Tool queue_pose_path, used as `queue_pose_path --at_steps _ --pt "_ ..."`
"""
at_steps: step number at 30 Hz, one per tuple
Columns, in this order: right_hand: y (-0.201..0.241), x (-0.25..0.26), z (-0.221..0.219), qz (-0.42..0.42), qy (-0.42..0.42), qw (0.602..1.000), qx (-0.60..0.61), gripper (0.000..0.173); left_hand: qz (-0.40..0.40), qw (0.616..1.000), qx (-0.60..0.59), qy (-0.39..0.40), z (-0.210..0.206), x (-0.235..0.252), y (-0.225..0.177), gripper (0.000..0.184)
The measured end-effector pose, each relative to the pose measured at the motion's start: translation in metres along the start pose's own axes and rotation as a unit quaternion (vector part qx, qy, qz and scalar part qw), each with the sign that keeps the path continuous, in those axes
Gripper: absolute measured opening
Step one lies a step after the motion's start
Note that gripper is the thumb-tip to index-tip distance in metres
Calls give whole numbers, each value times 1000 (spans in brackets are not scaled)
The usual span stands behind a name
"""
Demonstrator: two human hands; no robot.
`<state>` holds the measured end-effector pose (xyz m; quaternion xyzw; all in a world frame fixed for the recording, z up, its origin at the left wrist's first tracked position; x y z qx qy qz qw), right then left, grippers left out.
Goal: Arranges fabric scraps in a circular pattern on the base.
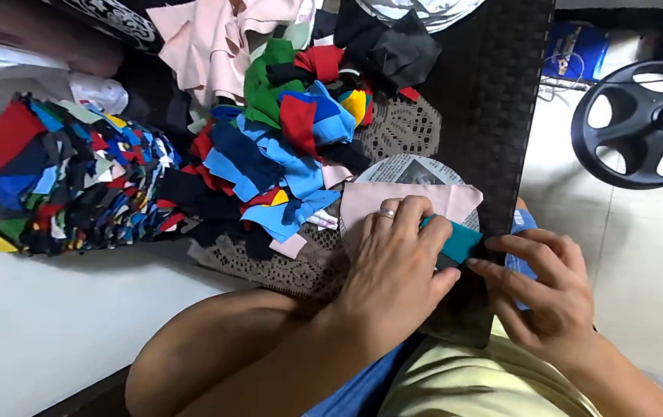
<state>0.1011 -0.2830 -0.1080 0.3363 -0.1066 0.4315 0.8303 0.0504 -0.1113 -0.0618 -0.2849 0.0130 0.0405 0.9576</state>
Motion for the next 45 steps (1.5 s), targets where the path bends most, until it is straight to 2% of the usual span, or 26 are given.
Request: queue_pose_path --at_steps 3,10,12,14,16,19,24,26,28,31,33,36,41,45 --pt "-5 4 6 -25 -9 999 29 25 -1 1000 -16 -5 2 -1 0 35" --pt "1 6 1 41 -9 998 -52 22 15 1000 -13 -9 6 -4 3 32" --pt "1 8 2 33 -10 999 -41 23 6 999 -23 -45 10 -4 2 32" --pt "1 9 7 23 -10 999 -25 24 -4 995 -26 -99 10 -2 -1 38" --pt "2 10 11 26 -19 999 -21 24 -9 992 -15 -122 3 0 -2 53" --pt "7 10 12 34 -28 999 -14 23 -22 996 10 -86 -13 2 5 72" --pt "17 4 10 57 -26 998 -10 19 -112 994 12 -2 -22 4 21 80" --pt "21 1 9 65 -24 998 -11 18 -132 991 -4 -4 -18 4 21 76" --pt "23 0 10 72 -19 997 -11 18 -126 990 -32 -48 0 4 23 61" --pt "22 1 13 72 -21 997 -7 18 -65 984 -37 -159 55 2 46 29" --pt "19 3 15 69 -24 997 -6 17 -12 984 -17 -178 87 -9 67 19" --pt "16 3 16 67 -30 997 -10 17 18 985 1 -172 101 -25 88 16" --pt "19 2 15 74 -39 996 -11 16 22 988 53 -144 83 -26 93 17" --pt "21 1 14 78 -38 996 -12 17 18 986 71 -152 75 -19 95 13"
Point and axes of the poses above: each hand's wrist, its own x-axis towards the middle knuckle, its own z-axis out of the back of the hand, y = z × x, the point moved 5 cm from there along x, towards the middle knuckle, and after that the axes turned 15 degrees about -x, right-handed, at the moved point
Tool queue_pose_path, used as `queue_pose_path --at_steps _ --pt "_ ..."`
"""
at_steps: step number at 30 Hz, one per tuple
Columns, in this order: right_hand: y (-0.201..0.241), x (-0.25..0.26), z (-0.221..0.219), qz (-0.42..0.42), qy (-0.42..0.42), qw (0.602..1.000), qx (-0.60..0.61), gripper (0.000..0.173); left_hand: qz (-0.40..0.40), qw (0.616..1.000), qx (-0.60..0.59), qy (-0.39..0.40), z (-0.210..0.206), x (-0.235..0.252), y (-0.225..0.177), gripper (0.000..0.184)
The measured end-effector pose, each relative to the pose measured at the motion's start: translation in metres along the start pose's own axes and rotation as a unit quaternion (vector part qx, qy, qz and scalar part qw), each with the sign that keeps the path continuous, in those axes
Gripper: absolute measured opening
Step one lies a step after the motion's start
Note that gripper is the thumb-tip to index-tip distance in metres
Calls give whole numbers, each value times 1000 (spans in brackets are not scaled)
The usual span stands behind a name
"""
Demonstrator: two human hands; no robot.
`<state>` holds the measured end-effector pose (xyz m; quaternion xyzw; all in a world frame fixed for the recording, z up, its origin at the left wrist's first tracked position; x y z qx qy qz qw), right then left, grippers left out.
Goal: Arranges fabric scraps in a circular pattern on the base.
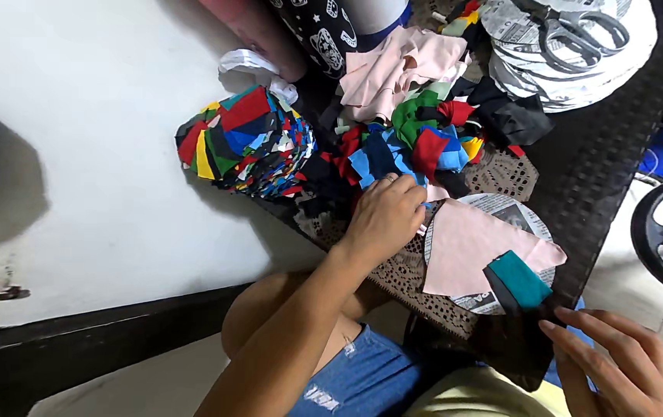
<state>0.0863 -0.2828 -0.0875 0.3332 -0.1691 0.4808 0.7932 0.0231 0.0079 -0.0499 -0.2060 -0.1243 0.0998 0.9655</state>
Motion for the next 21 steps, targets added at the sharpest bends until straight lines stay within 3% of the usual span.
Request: queue_pose_path --at_steps 3,6,9,12,15,21 --pt "0 0 0 -1 1 1000 -1 18 59 996 -59 -19 8 3 3 13" --pt "1 4 -1 6 1 1000 2 18 169 975 -141 -41 29 5 11 13" --pt "4 11 -4 14 -1 1000 2 18 265 925 -262 -74 45 6 21 10" --pt "9 24 -10 24 1 1000 17 19 324 850 -402 -105 51 6 26 3" --pt "18 55 -22 28 21 998 58 22 346 799 -476 -120 53 4 29 5" --pt "32 138 -62 -62 108 975 182 33 320 767 -547 -100 53 4 16 12"
Point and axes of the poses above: each hand's wrist, its own x-axis towards the middle knuckle, its own z-axis out of the back of the hand, y = z × x, the point moved 5 cm from there along x, towards the middle knuckle, and after that the axes turned 15 degrees about -x, right-handed, at the moved point
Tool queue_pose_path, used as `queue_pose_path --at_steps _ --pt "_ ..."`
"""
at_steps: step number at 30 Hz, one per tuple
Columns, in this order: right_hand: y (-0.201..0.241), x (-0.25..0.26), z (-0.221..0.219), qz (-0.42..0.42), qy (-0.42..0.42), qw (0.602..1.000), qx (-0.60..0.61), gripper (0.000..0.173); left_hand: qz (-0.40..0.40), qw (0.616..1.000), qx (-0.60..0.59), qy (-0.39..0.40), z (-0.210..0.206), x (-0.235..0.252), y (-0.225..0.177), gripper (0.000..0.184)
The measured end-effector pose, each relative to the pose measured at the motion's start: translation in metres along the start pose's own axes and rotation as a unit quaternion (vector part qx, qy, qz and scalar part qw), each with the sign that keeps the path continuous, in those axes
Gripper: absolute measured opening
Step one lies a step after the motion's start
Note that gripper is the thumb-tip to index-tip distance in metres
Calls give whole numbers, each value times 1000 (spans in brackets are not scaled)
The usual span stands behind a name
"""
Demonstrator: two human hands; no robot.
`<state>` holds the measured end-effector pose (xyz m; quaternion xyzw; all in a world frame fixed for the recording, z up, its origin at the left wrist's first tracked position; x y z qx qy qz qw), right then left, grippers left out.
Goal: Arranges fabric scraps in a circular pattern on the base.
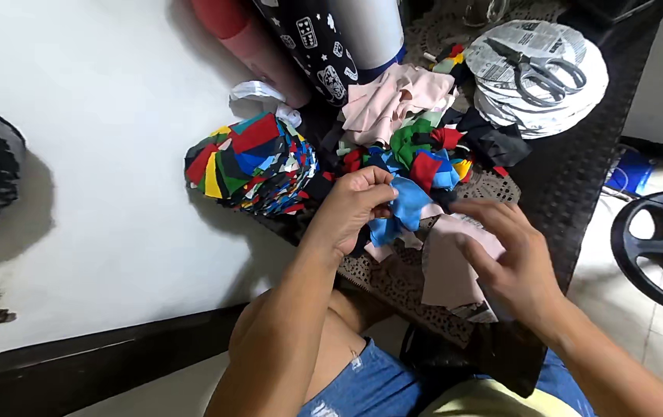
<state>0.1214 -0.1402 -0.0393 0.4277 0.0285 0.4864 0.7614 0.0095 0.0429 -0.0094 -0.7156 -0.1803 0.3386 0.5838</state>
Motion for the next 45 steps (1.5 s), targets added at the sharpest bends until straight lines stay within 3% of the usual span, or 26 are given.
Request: queue_pose_path --at_steps 4,7,9,12,15,19,23,25,27,29,32,36,42,45 --pt "0 30 -10 -123 139 960 211 47 28 996 -61 59 -13 -5 2 19" --pt "-3 33 -9 -160 158 932 284 13 51 991 -94 81 -20 -7 8 21" --pt "-5 37 -2 -150 154 938 272 6 75 986 -126 74 -25 -9 15 25" --pt "0 45 21 -79 147 975 147 5 150 967 -191 75 -36 -12 35 37" --pt "20 49 44 41 116 990 -65 9 237 930 -241 145 -58 -19 56 63" --pt "40 31 56 243 5 951 -193 19 273 880 -308 236 -85 -27 70 87" --pt "25 -16 60 302 -50 919 -248 18 322 824 -395 249 -92 -28 78 89" --pt "11 -39 59 275 -57 924 -258 18 322 833 -371 255 -91 -31 80 75" --pt "-1 -59 60 238 -64 940 -235 21 304 862 -310 260 -93 -38 81 37" --pt "-12 -74 66 166 -80 967 -175 25 272 898 -240 248 -99 -43 79 17" --pt "-34 -91 74 -3 -91 995 -35 27 179 937 -150 259 -108 -50 77 14" --pt "-53 -106 67 -186 -6 970 155 35 54 943 -53 323 -114 -55 73 15" --pt "-50 -110 59 -232 106 915 313 27 -24 925 37 377 -118 -65 77 17" --pt "-50 -121 58 -223 131 928 269 9 -59 913 99 391 -118 -70 82 16"
Point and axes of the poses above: each hand's wrist, its own x-axis towards the middle knuckle, its own z-axis out of the back of the hand, y = z × x, the point moved 5 cm from there along x, towards the middle knuckle, and after that the axes turned 15 degrees about -x, right-handed, at the moved point
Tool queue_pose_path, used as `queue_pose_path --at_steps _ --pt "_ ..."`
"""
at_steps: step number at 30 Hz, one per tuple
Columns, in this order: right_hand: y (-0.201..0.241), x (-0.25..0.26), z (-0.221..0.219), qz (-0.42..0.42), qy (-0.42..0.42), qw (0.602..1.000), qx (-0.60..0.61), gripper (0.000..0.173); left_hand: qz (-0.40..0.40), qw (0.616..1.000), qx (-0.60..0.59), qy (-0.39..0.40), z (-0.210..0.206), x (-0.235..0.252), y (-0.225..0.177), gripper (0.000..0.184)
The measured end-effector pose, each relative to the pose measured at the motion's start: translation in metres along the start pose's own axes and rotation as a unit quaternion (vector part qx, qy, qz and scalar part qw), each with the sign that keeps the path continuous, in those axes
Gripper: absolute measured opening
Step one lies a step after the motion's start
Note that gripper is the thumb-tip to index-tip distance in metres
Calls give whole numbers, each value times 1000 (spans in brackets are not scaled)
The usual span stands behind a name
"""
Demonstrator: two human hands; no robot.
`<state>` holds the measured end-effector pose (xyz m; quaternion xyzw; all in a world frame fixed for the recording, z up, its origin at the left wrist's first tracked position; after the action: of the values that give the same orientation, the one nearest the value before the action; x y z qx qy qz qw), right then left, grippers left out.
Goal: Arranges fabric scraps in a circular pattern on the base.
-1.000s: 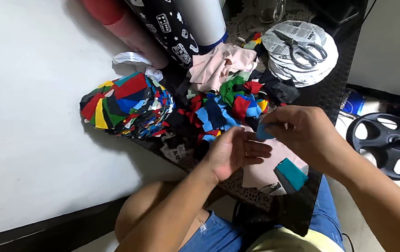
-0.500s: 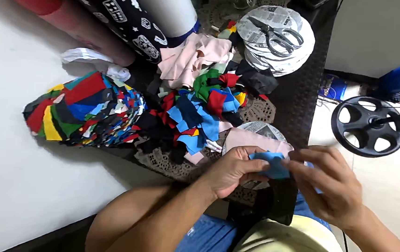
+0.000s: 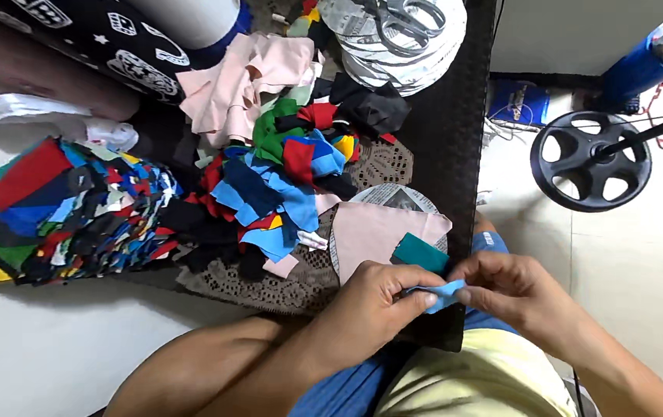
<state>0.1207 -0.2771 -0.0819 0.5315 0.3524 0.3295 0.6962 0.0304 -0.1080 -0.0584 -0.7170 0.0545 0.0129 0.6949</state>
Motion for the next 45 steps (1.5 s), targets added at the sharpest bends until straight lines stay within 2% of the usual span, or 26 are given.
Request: queue_pose_path --at_steps 3,6,14,17,21,22,24,27,29,36,45 --pt "-4 -15 -1 14 -30 992 -121 13 26 995 100 9 -5 -6 4 14" --pt "-3 -18 1 37 -52 980 -189 16 53 987 153 -9 -4 -5 5 13" --pt "22 23 16 44 -74 932 -352 17 109 976 146 -118 17 8 -2 13" --pt "30 33 19 36 -53 926 -371 14 134 977 97 -136 25 11 -3 7" --pt "36 37 19 31 23 958 -286 14 172 979 -56 -98 31 11 -14 7" --pt "35 38 19 28 28 957 -288 14 187 976 -56 -94 32 12 -15 7" --pt "32 42 19 28 6 936 -351 12 208 971 48 -109 34 16 -11 3" --pt "24 47 17 43 -39 899 -434 10 172 944 243 -140 30 24 -7 4" --pt "22 49 17 45 -47 887 -456 9 133 931 307 -145 26 26 -8 4" --pt "23 52 20 39 -39 885 -462 8 40 907 396 -136 23 28 -10 10" --pt "23 56 20 22 -35 877 -478 7 35 896 418 -147 22 31 -8 6"
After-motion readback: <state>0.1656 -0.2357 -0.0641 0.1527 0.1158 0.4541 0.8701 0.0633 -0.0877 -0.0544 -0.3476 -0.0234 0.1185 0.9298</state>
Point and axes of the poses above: each hand's wrist, its own x-axis towards the middle knuckle, its own z-axis out of the back of the hand, y = z × x, the point moved 5 cm from there along x, towards the middle knuckle, and after that the axes turned 15 degrees about -x, right-handed, at the moved point
